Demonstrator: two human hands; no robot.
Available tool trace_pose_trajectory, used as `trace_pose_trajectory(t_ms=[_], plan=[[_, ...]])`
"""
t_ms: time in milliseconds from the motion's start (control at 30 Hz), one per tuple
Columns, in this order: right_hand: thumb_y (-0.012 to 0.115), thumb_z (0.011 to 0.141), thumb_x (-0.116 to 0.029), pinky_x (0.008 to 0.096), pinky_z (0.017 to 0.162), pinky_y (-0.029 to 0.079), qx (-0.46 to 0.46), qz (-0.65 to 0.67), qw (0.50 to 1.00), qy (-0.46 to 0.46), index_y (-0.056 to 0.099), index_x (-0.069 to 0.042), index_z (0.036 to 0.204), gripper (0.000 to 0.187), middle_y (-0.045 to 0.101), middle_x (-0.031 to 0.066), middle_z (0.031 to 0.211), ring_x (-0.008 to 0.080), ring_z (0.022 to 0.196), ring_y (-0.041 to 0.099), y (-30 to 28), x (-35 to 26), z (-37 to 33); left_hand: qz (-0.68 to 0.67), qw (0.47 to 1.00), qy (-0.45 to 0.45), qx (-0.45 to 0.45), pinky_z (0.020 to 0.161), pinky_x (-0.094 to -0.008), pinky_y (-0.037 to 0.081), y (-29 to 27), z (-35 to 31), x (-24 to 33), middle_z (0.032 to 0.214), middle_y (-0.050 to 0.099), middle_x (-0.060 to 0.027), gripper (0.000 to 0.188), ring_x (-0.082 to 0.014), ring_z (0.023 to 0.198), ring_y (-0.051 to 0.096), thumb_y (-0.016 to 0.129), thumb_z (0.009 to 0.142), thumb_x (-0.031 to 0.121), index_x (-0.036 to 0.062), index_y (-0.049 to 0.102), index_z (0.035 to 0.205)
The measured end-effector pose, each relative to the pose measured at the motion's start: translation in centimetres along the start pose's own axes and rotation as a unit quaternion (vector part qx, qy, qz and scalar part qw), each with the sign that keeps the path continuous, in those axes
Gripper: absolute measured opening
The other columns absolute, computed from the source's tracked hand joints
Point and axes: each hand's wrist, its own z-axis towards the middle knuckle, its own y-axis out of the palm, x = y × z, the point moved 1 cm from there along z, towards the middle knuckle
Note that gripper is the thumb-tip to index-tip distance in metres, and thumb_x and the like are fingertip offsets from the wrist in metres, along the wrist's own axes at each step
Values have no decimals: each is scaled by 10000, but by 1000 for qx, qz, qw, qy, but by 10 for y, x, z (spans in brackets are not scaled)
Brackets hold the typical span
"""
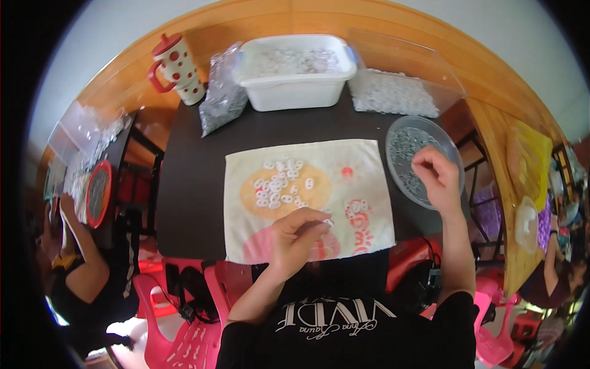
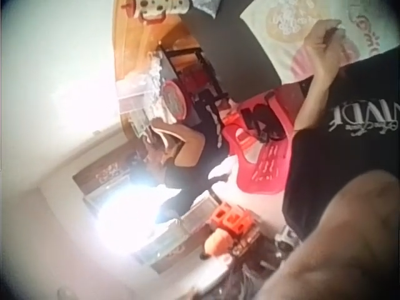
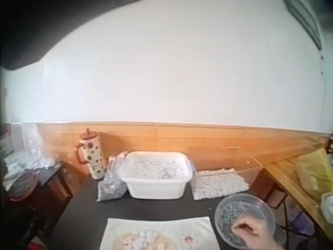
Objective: Sorting and inspecting small white plastic parts on a table.
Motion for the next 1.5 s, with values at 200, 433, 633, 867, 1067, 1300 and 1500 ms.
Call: trace_pose_trajectory(t_ms=[200, 433, 633, 867, 1067, 1300, 1500], plan=[[604, 838, 131, 248, 722, 454, -118, 170, 978, -27, 625, 50, 925, 120, 600, 108, 927, 165, 815, 575, 100, -59, -44, -86, 996, 1, 17, 674, -220, 521, 1, -7, 0, 903, 693, -62, 191, -107, 808, 662, 630, 899, -96, -34, 686, 1071], [599, 885, 113, 242, 713, 441, -81, 139, 985, -65, 613, 63, 942, 76, 593, 114, 926, 156, 796, 561, 133, -67, -55, -115, 993, -7, 15, 682, -211, 520, -1, -14, 10, 930, 693, -58, 199, -106, 815, 667, 624, 906, -98, -30, 688, 1081], [619, 866, 101, 281, 676, 466, -64, 125, 988, -66, 609, 40, 927, 87, 604, 116, 867, 210, 752, 590, 135, -70, -56, -125, 992, -5, 13, 682, -204, 516, -2, -18, 10, 917, 696, -52, 199, -78, 801, 656, 625, 908, -96, -22, 691, 1080], [627, 855, 99, 289, 665, 464, -65, 115, 989, -69, 605, 36, 917, 91, 595, 117, 849, 224, 740, 588, 138, -73, -55, -142, 990, 8, 19, 685, -207, 525, -4, -19, 10, 897, 697, -41, 193, -64, 799, 645, 634, 898, -104, -24, 693, 1064], [651, 829, 74, 354, 594, 443, -66, 10, 987, -145, 585, 15, 888, 107, 577, 124, 805, 285, 685, 565, 138, -81, -50, -76, 995, 47, 43, 645, -219, 527, -3, -22, 7, 912, 691, -48, 185, -79, 810, 649, 627, 878, -137, -32, 692, 1017], [652, 844, 52, 373, 570, 425, -112, -17, 985, -129, 562, -1, 866, 107, 551, 125, 771, 303, 661, 550, 141, -78, -51, 39, 993, 99, 49, 646, -216, 523, -3, -26, 4, 872, 679, -58, 161, -89, 774, 644, 614, 867, -138, -48, 685, 980], [613, 923, 14, 262, 636, 433, -117, 149, 982, 18, 626, 55, 1015, 101, 591, 70, 824, 131, 727, 559, 142, -64, -55, -139, 987, 0, 75, 671, -208, 540, -6, -27, 0, 926, 683, -60, 213, -87, 809, 659, 633, 885, -112, -30, 694, 1072]])
